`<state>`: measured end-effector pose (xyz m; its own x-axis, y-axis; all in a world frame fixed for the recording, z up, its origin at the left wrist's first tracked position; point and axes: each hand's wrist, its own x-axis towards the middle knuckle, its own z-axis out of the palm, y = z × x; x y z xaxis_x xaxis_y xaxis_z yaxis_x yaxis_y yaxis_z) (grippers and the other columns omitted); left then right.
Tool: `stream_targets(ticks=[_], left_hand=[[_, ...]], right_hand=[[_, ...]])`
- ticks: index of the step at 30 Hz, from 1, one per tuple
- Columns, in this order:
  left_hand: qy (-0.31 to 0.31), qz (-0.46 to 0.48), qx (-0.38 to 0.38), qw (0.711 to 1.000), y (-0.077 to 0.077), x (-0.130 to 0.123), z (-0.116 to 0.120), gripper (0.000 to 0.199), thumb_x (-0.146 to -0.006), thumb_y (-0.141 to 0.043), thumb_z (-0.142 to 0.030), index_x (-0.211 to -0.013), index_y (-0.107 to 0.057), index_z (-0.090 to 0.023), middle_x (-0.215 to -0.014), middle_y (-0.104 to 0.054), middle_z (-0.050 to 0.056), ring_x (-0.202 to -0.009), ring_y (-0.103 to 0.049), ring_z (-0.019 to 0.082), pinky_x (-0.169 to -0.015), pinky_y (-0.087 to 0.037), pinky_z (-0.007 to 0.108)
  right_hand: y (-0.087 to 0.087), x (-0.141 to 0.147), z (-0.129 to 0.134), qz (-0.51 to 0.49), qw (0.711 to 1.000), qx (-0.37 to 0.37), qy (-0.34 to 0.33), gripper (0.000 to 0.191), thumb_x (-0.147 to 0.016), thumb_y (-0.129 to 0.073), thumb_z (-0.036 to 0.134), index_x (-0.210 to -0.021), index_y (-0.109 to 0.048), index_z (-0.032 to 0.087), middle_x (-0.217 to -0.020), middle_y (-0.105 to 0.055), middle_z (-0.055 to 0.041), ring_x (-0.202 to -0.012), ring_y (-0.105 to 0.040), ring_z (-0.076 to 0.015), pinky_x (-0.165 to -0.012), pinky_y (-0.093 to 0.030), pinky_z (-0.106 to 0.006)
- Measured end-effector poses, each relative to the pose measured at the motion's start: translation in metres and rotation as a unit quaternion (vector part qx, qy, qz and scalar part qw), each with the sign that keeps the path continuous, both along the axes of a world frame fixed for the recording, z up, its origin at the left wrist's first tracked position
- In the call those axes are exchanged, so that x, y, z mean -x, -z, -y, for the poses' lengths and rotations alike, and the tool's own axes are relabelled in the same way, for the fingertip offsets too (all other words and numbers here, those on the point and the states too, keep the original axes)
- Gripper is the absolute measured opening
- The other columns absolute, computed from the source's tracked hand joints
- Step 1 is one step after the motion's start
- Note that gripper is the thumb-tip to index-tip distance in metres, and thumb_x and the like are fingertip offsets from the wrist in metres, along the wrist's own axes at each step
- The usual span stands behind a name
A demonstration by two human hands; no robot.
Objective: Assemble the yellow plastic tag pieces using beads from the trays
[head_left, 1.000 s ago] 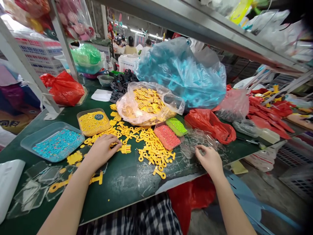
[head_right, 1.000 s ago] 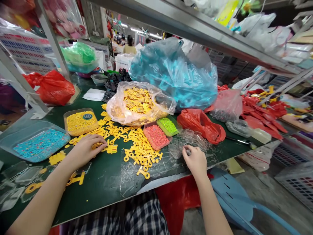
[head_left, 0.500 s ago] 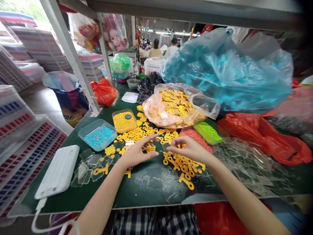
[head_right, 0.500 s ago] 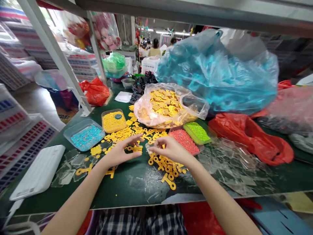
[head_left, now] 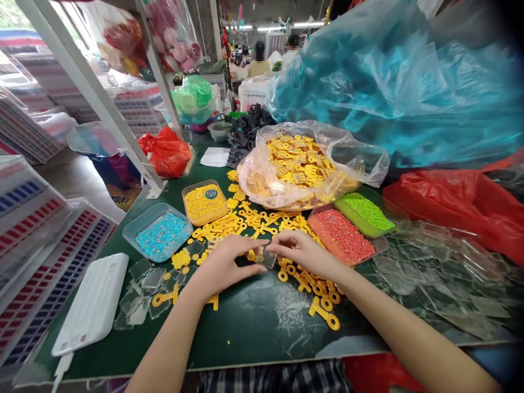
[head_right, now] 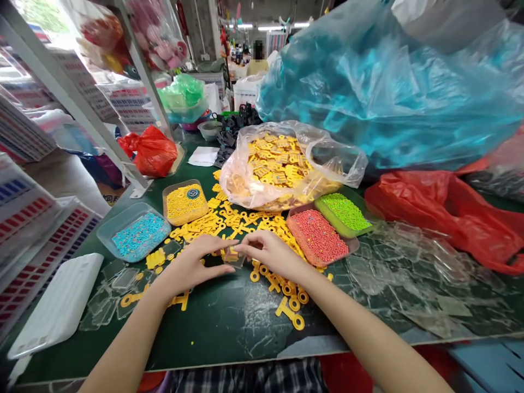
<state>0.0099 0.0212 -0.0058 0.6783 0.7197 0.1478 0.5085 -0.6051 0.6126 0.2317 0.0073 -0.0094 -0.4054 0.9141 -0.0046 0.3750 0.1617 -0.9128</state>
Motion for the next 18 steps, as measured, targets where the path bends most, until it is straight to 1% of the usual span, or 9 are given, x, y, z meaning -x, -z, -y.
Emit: stream_targets(ticks=[2, 4, 7, 9, 10, 12, 14, 16, 18], left_hand=[[0.004, -0.018, -0.013, 1.000, -0.003, 0.000, 0.001, 0.045, -0.086, -0.070, -0.045, -0.128, -0.063, -0.030, -0.116, -0.071, 0.006, -0.108, -0.062, 0.025, -0.097, -0.047, 0.045], [0.006, -0.027, -0.025, 0.999, -0.006, -0.001, 0.002, 0.044, -0.086, -0.070, -0.046, -0.126, -0.064, -0.029, -0.116, -0.070, 0.007, -0.108, -0.061, 0.026, -0.097, -0.046, 0.045], [0.009, -0.031, -0.035, 0.999, -0.009, -0.002, 0.002, 0.040, -0.087, -0.069, -0.044, -0.123, -0.064, -0.028, -0.117, -0.069, 0.006, -0.109, -0.061, 0.026, -0.099, -0.045, 0.046], [0.009, -0.037, -0.033, 0.999, -0.008, -0.002, 0.001, 0.037, -0.087, -0.068, -0.042, -0.121, -0.065, -0.027, -0.116, -0.069, 0.006, -0.110, -0.060, 0.026, -0.101, -0.044, 0.047], [0.005, -0.041, -0.033, 0.999, -0.006, -0.001, -0.001, 0.036, -0.087, -0.068, -0.042, -0.119, -0.065, -0.027, -0.116, -0.069, 0.006, -0.110, -0.060, 0.026, -0.101, -0.044, 0.048], [-0.018, -0.054, -0.036, 0.998, -0.001, 0.002, -0.005, 0.035, -0.086, -0.067, -0.043, -0.116, -0.066, -0.025, -0.114, -0.069, 0.007, -0.110, -0.059, 0.027, -0.101, -0.043, 0.049], [-0.051, -0.074, -0.037, 0.995, 0.004, 0.005, -0.009, 0.035, -0.086, -0.067, -0.044, -0.115, -0.067, -0.024, -0.116, -0.067, 0.008, -0.112, -0.057, 0.028, -0.102, -0.042, 0.050], [-0.073, -0.093, -0.032, 0.992, 0.008, 0.007, -0.012, 0.034, -0.087, -0.066, -0.044, -0.115, -0.068, -0.025, -0.118, -0.065, 0.008, -0.114, -0.055, 0.029, -0.103, -0.040, 0.050], [-0.078, -0.108, -0.023, 0.991, 0.011, 0.008, -0.013, 0.034, -0.087, -0.066, -0.044, -0.116, -0.068, -0.027, -0.120, -0.064, 0.007, -0.116, -0.053, 0.029, -0.104, -0.038, 0.051]], right_hand=[[-0.001, -0.002, 0.002, 0.044, 0.998, -0.049, 0.016, 0.042, -0.093, -0.052, 0.056, -0.073, -0.067, 0.022, -0.075, -0.065, -0.0019, -0.077, -0.059, -0.0165, -0.071, -0.043, -0.031], [-0.001, -0.002, 0.003, 0.077, 0.994, -0.076, 0.025, 0.042, -0.096, -0.050, 0.053, -0.074, -0.068, 0.022, -0.078, -0.066, -0.0019, -0.080, -0.059, -0.0174, -0.075, -0.043, -0.032], [0.000, 0.000, 0.005, 0.105, 0.989, -0.097, 0.032, 0.039, -0.098, -0.050, 0.047, -0.075, -0.068, 0.022, -0.077, -0.065, -0.0015, -0.079, -0.058, -0.0172, -0.072, -0.043, -0.031], [0.002, 0.002, 0.005, 0.121, 0.984, -0.125, 0.032, 0.033, -0.099, -0.051, 0.041, -0.078, -0.069, 0.022, -0.079, -0.066, -0.0018, -0.080, -0.058, -0.0175, -0.072, -0.044, -0.031], [0.003, 0.002, 0.005, 0.137, 0.978, -0.151, 0.030, 0.030, -0.099, -0.052, 0.039, -0.082, -0.069, 0.022, -0.081, -0.068, -0.0024, -0.083, -0.058, -0.0182, -0.073, -0.044, -0.032], [0.006, 0.003, 0.005, 0.190, 0.957, -0.219, 0.021, 0.024, -0.097, -0.055, 0.038, -0.090, -0.070, 0.021, -0.088, -0.069, -0.0049, -0.090, -0.057, -0.0210, -0.079, -0.045, -0.035], [0.010, 0.003, 0.005, 0.242, 0.929, -0.278, 0.008, 0.026, -0.093, -0.062, 0.042, -0.100, -0.070, 0.019, -0.097, -0.069, -0.0077, -0.096, -0.055, -0.0241, -0.083, -0.045, -0.038], [0.014, 0.004, 0.005, 0.272, 0.911, -0.311, -0.003, 0.032, -0.088, -0.067, 0.045, -0.106, -0.068, 0.018, -0.103, -0.067, -0.0091, -0.101, -0.054, -0.0261, -0.086, -0.046, -0.040], [0.019, 0.004, 0.005, 0.283, 0.903, -0.324, -0.008, 0.034, -0.087, -0.068, 0.044, -0.110, -0.067, 0.018, -0.106, -0.066, -0.0096, -0.103, -0.054, -0.0271, -0.087, -0.047, -0.042]])
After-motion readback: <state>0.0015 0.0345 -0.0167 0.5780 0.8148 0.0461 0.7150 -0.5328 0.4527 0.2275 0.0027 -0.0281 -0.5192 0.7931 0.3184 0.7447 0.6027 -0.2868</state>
